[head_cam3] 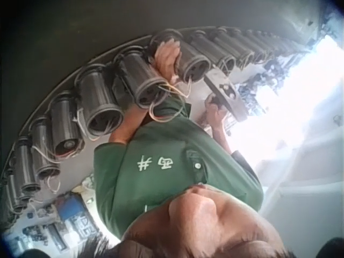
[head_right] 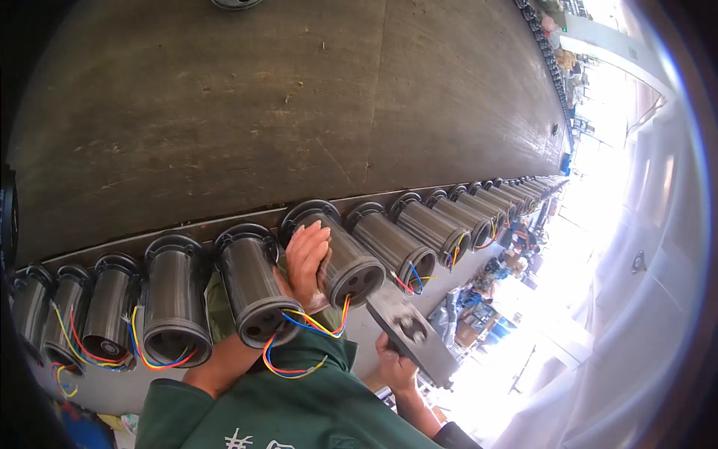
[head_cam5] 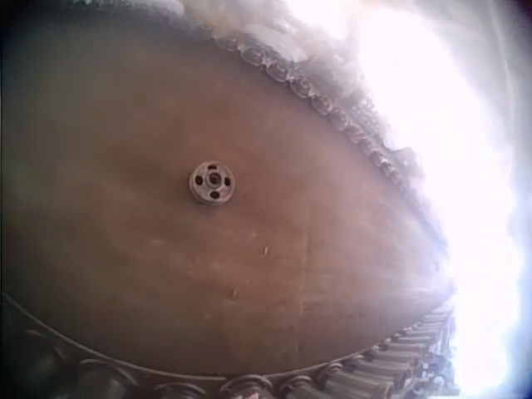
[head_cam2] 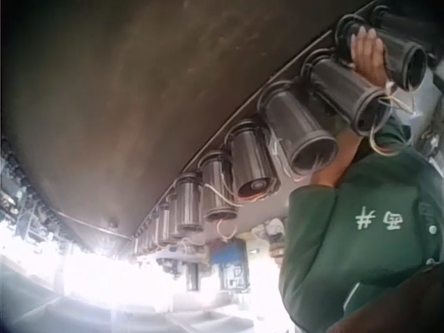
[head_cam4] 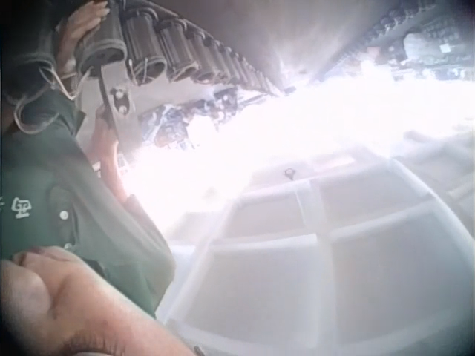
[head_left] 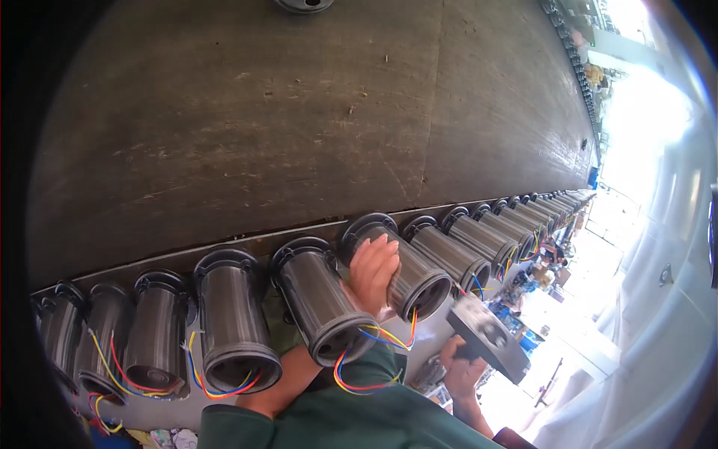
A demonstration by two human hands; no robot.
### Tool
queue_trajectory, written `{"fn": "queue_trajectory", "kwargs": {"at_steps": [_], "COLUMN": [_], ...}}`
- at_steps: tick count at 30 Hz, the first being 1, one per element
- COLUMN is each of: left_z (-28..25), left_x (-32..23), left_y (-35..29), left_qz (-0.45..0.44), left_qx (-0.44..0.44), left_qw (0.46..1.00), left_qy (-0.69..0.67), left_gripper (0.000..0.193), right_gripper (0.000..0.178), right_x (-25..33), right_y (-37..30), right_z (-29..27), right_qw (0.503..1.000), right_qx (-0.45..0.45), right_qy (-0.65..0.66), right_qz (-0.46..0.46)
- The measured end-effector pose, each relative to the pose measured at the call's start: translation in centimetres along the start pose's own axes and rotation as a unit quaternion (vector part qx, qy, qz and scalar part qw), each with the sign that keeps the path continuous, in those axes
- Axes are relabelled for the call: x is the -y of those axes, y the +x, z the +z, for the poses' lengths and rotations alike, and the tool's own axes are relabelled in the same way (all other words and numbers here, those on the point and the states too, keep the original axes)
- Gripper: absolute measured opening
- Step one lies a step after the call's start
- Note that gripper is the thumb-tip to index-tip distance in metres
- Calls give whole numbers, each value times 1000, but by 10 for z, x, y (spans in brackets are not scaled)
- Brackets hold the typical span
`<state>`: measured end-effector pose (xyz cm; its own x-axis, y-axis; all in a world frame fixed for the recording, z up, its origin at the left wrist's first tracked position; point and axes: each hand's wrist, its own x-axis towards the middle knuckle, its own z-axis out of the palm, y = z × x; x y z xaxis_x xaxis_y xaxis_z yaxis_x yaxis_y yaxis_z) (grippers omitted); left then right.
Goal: The person assembles electronic components by inserting internal pieces into cylindrical black housings and securing them using a handheld tool. They work down a long row of identical components, repeatedly inserting the parts and then pressing or hammering them into place with the tool.
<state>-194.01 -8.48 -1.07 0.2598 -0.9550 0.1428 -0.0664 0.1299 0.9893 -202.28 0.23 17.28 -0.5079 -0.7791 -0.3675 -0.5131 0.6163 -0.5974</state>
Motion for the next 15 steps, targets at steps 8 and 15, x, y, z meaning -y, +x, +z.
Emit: {"fn": "queue_trajectory", "kwargs": {"at_steps": [8,15], "left_z": [-10,-10], "left_x": [23,29], "left_y": [-4,-13], "left_qz": [62,80], "left_qx": [82,89], "left_qw": [995,992], "left_qy": [-16,-39], "left_gripper": [36,46], "right_gripper": [16,25], "right_x": [8,-18], "right_y": [8,-16], "right_z": [15,-9], "right_qw": [990,997], "right_qx": [1,42], "right_qy": [-22,52], "right_qz": [136,41]}}
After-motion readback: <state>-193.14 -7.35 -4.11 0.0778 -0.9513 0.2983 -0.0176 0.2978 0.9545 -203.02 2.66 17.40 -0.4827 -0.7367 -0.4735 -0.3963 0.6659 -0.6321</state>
